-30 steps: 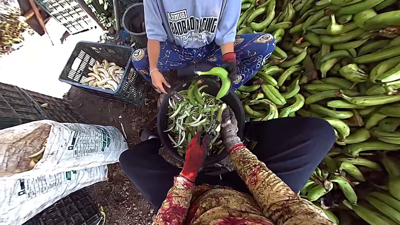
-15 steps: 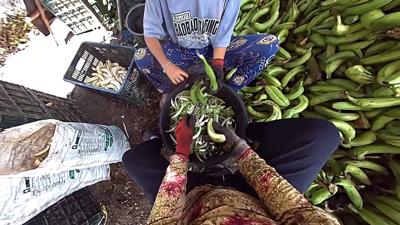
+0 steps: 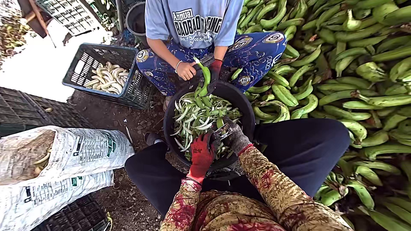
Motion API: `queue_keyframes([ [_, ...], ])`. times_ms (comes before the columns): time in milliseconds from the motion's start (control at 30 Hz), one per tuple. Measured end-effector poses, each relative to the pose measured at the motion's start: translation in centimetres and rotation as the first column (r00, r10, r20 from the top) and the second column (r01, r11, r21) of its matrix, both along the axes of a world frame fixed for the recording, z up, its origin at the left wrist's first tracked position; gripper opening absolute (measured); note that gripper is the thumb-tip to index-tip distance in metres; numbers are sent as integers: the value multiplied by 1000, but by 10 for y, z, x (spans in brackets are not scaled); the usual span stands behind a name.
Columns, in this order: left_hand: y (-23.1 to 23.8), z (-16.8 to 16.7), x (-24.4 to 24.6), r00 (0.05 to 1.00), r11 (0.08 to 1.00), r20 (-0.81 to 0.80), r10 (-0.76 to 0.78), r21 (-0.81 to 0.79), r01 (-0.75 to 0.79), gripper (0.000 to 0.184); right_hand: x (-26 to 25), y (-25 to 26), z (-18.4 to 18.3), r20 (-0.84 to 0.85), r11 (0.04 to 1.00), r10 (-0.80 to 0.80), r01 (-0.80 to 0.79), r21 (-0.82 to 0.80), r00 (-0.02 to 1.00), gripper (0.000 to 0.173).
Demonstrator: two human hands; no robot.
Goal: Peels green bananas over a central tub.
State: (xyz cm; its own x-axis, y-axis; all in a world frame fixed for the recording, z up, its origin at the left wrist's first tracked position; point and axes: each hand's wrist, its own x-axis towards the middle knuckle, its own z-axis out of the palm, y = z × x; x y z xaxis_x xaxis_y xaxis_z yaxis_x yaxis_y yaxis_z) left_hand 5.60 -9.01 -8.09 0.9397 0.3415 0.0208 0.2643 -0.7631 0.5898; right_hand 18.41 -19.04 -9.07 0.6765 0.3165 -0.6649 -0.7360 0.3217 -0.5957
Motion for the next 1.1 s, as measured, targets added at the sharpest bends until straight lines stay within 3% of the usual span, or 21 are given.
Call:
queue_keyframes([
  [133,5,5,7,999,999,38,37,31,-38,47,-12,-1,7,142,998,21,-13,-62,990,32],
  [300,16,15,24,998,999,-37,46,2,-46,43,-14,2,8,141,990,49,-29,-137,989,33],
  [367,27,19,32,995,998,-103,4,-54,-10,42,-13,-5,5,204,982,147,-118,-144,968,38],
  [467,46,17,39,990,992,-139,-35,-128,17,43,-13,-17,12,286,923,376,-328,-202,881,49],
  [567,61,15,46,976,983,-191,-109,-167,77,45,-11,-26,28,311,828,548,-453,-330,776,50],
  [633,67,15,49,968,994,-244,-64,-98,41,44,-8,-29,33,323,703,705,-564,-432,631,49],
  [700,71,10,50,968,998,-248,36,-41,-48,43,-10,-27,29,337,666,744,-594,-451,577,49],
  [833,68,12,41,982,991,-170,79,-90,-95,46,-5,-27,14,271,749,647,-528,-399,713,68],
  [967,53,11,24,995,979,-95,40,-196,-58,46,1,-23,1,271,857,482,-385,-343,833,71],
  [1100,35,1,10,995,972,-73,-71,-230,52,49,0,-19,12,81,958,251,-236,-161,965,42],
])
